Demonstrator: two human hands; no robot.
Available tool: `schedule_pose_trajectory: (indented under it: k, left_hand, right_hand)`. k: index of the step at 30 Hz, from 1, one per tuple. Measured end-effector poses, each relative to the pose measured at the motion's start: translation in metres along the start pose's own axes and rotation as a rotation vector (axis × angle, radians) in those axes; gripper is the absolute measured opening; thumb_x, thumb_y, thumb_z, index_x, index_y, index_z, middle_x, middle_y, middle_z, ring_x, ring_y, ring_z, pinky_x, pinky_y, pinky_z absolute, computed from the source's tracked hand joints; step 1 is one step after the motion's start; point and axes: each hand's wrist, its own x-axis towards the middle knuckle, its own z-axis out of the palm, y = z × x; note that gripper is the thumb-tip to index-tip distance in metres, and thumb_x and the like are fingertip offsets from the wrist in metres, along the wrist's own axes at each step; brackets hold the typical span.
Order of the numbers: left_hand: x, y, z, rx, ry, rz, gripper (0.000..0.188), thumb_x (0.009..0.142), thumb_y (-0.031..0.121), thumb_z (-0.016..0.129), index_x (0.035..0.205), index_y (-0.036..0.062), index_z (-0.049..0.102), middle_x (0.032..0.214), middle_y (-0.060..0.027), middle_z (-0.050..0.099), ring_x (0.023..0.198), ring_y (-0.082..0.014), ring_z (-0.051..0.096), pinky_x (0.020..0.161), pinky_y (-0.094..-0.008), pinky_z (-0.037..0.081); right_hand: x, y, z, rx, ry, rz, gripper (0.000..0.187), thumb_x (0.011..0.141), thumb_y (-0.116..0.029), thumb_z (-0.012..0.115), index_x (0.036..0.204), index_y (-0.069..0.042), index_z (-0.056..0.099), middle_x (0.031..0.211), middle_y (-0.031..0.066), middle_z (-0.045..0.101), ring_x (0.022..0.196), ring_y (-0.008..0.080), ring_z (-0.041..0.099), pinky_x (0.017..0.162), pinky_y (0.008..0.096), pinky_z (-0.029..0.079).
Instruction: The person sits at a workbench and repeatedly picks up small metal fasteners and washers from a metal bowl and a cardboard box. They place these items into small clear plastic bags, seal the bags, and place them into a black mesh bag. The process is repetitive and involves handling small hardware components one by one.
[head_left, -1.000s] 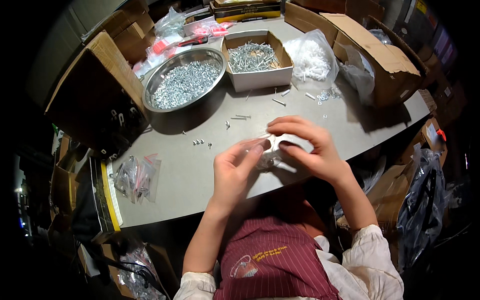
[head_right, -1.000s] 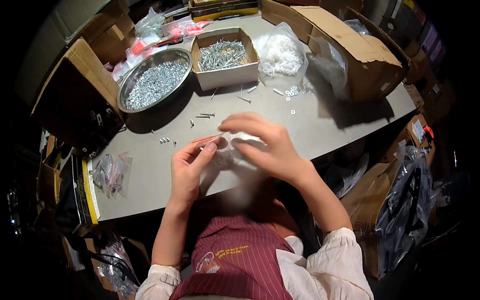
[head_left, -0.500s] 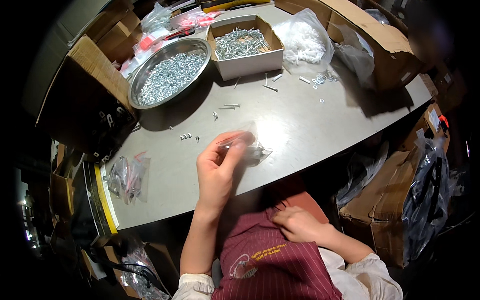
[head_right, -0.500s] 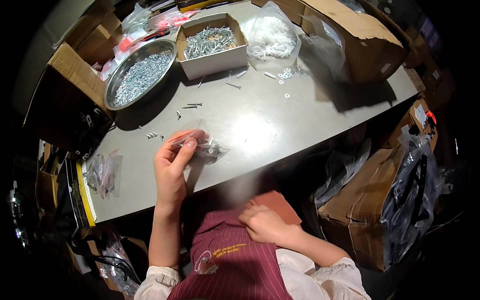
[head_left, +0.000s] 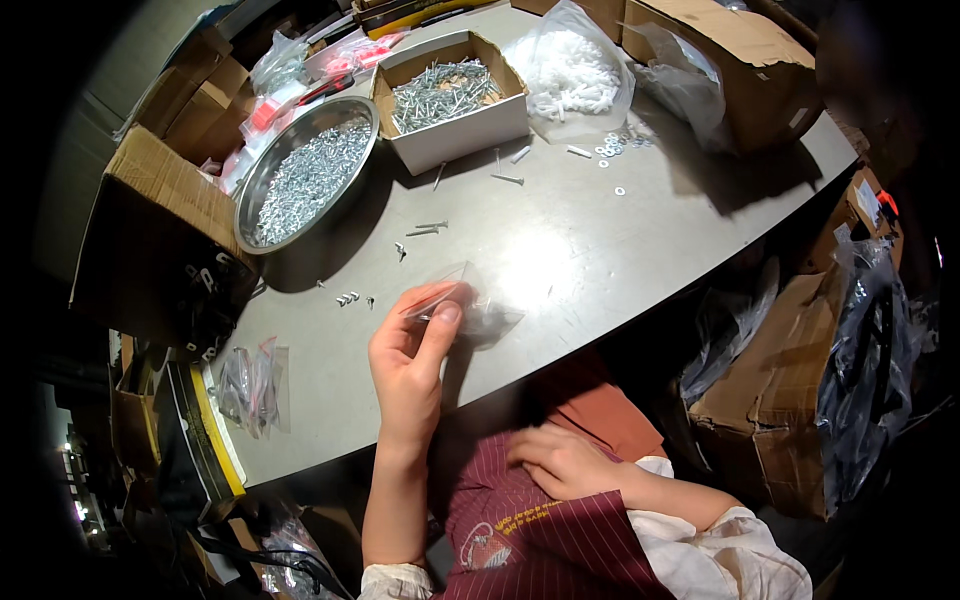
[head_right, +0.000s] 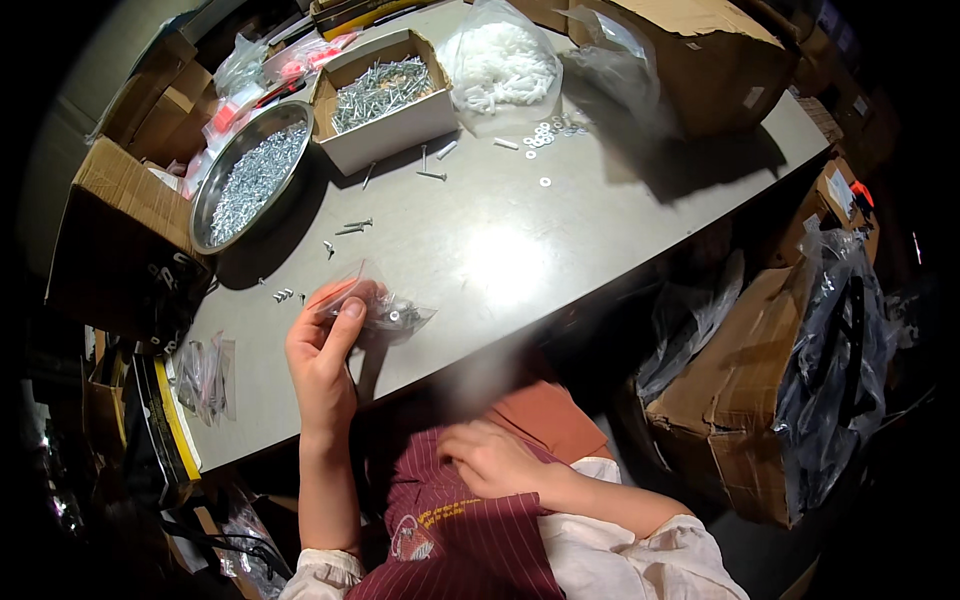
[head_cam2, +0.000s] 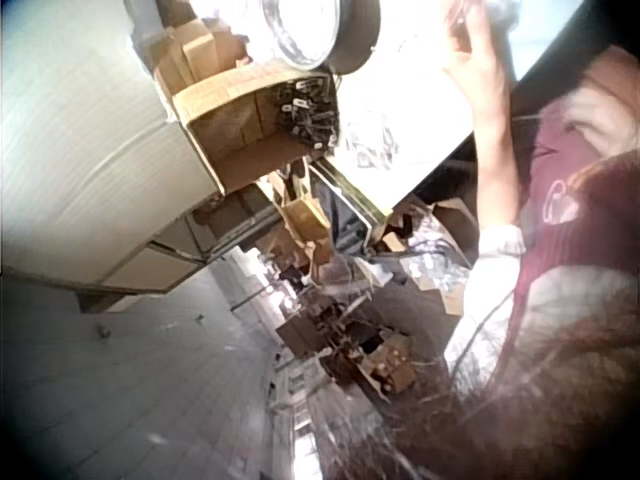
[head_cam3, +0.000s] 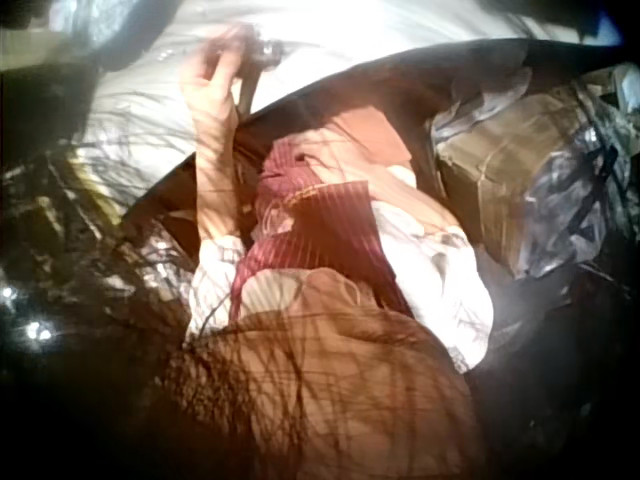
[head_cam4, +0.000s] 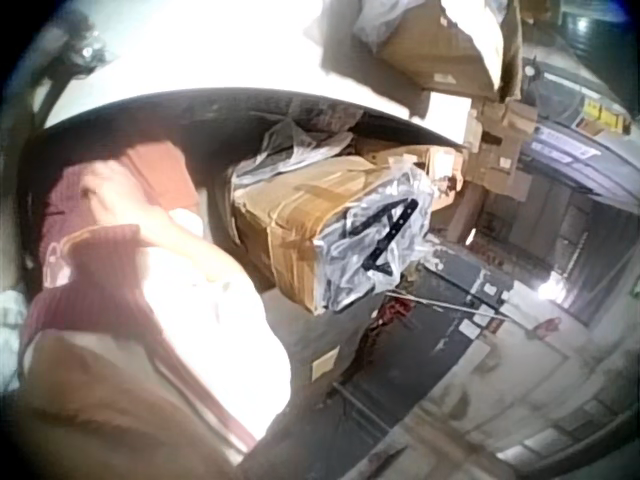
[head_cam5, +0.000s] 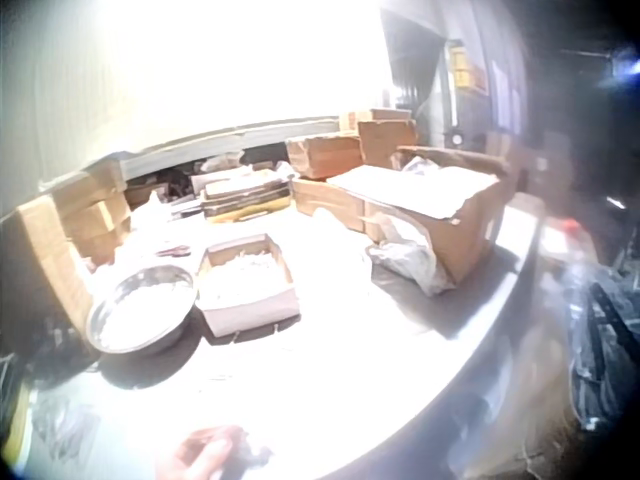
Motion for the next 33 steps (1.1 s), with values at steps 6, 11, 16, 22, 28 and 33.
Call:
schedule_pose_trajectory:
  k: [6,11,16,22,28,33]
  left_hand:
    - [0.001,0.003,0.005,0.012,0.031,0.023,0.028,0.103,0.010,0.064,0.127,-0.0049,0.066,0.120,-0.0104,0.071,0.112,-0.0159,0.065,0.100,-0.0299,0.049]
    - [0.002,0.000,0.004,0.014,0.015,0.013,0.028,0.103,0.009,0.064,0.126,-0.0059,0.066,0.119,-0.0103,0.072,0.110,-0.0158,0.065,0.099,-0.0299,0.050]
    - [0.000,0.001,0.004,0.044,0.014,0.010,0.027,0.102,0.007,0.064,0.124,-0.0061,0.067,0.117,-0.0101,0.072,0.108,-0.0156,0.066,0.097,-0.0299,0.050]
    - [0.000,0.000,0.002,0.042,-0.010,0.020,0.026,0.101,0.007,0.065,0.124,-0.0055,0.067,0.116,-0.0104,0.073,0.108,-0.0158,0.066,0.097,-0.0294,0.050]
    - [-0.003,0.005,0.001,0.036,-0.046,0.036,0.027,0.101,0.008,0.066,0.124,-0.0054,0.067,0.117,-0.0117,0.073,0.109,-0.0171,0.066,0.097,-0.0298,0.050]
    - [-0.004,0.006,0.001,0.090,-0.069,0.044,0.026,0.102,0.008,0.065,0.124,-0.0060,0.067,0.117,-0.0119,0.073,0.109,-0.0170,0.066,0.097,-0.0299,0.050]
  right_hand:
    - [0.019,0.001,0.022,-0.054,-0.083,-0.015,0.043,0.095,-0.016,0.064,0.133,0.004,0.056,0.126,0.0287,0.054,0.123,0.0468,0.052,0.108,0.0555,0.044]
    - [0.021,0.001,0.031,-0.139,-0.297,-0.047,0.050,0.100,-0.019,0.061,0.141,0.007,0.050,0.152,0.0391,0.041,0.148,0.0541,0.036,0.126,0.0546,0.030]
    - [0.025,0.004,0.030,-0.103,-0.333,-0.070,0.052,0.100,-0.020,0.062,0.143,0.005,0.049,0.154,0.0393,0.040,0.148,0.0528,0.037,0.126,0.0520,0.031]
    - [0.027,0.008,0.033,-0.071,-0.346,-0.072,0.050,0.098,-0.017,0.061,0.143,0.002,0.051,0.156,0.0362,0.040,0.148,0.0504,0.038,0.122,0.0508,0.037]
    - [0.035,0.008,0.032,0.131,-0.477,-0.132,0.049,0.094,-0.010,0.060,0.142,-0.003,0.056,0.155,0.0201,0.050,0.139,0.0392,0.052,0.103,0.0457,0.053]
    - [0.032,0.022,0.052,0.382,-0.322,-0.215,0.042,0.092,-0.010,0.061,0.134,-0.005,0.061,0.146,0.0160,0.058,0.126,0.0364,0.061,0.101,0.0455,0.052]
